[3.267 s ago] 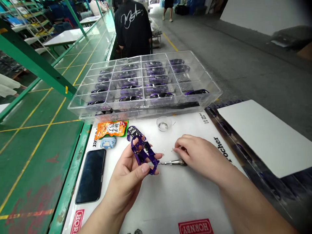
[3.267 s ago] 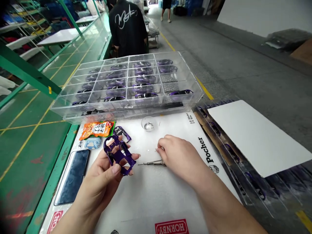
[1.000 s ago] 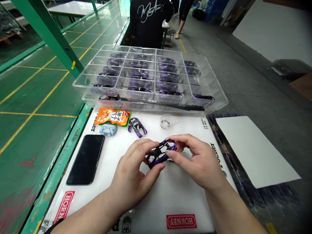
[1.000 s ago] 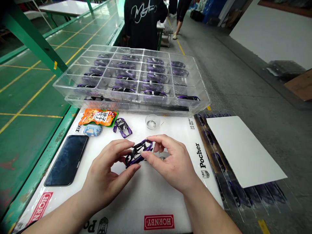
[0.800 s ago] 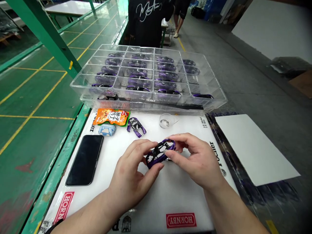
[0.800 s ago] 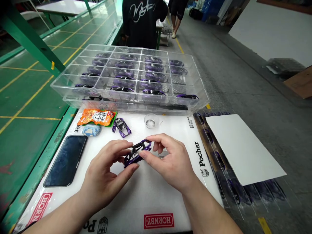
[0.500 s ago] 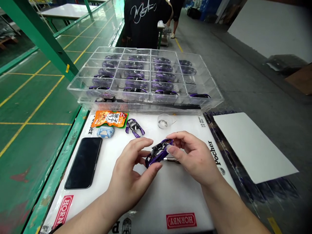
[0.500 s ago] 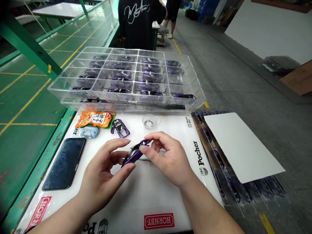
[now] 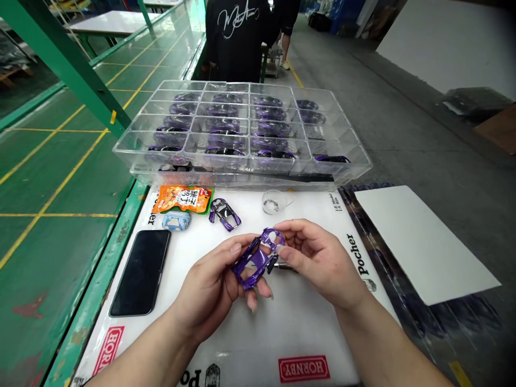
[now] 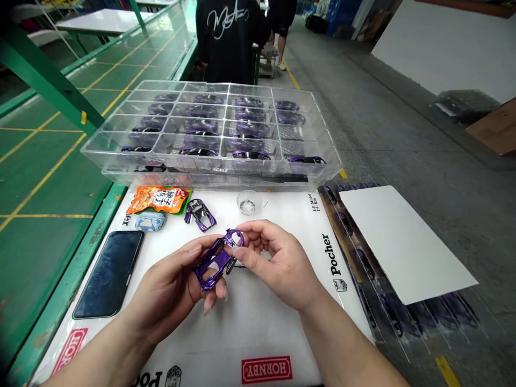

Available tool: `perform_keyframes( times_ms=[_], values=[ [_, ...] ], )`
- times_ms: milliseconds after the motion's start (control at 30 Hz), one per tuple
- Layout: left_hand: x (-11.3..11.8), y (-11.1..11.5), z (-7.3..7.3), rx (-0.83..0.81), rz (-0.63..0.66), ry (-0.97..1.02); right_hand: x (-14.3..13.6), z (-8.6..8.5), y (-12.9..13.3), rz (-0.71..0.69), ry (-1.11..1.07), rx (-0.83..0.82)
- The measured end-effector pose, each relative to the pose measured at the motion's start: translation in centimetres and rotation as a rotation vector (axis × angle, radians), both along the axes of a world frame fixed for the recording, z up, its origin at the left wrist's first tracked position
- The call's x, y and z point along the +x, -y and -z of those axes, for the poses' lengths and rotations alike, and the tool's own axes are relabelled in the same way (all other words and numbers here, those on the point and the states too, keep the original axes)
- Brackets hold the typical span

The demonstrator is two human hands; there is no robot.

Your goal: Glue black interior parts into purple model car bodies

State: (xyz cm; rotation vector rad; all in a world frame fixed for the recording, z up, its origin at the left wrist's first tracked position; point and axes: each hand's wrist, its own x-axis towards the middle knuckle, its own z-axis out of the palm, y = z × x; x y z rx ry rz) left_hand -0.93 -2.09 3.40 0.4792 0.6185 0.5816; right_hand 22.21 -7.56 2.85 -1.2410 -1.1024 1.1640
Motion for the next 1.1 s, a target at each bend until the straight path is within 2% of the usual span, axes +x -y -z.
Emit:
perform_keyframes(
  times_ms=[333,467,700,900,1100],
  values=[
    [-0.4,0.1,0.2,-0.045,0.095,0.025,0.4,-0.1,0.5,-0.128,0.132,0.133],
    [-0.9,0.1,0.0,-0.029,0.181,0.036,0.6,0.1,0.5,-0.171,0.129,0.169],
    [-1.3,0.1,0.0,-0.012,0.272,0.106,0.6,0.1,0.7,-0.148,0.049,0.201],
    [-1.2,0.7,0.1,-0.025,0.34,0.173,0.6,-0.3,0.8,-0.16,0.08,0.28],
    [-1.3,1.2,0.4,-0.041,0.365,0.177,0.6,-0.1,0.9,-0.159,0.097,0.368]
  ],
)
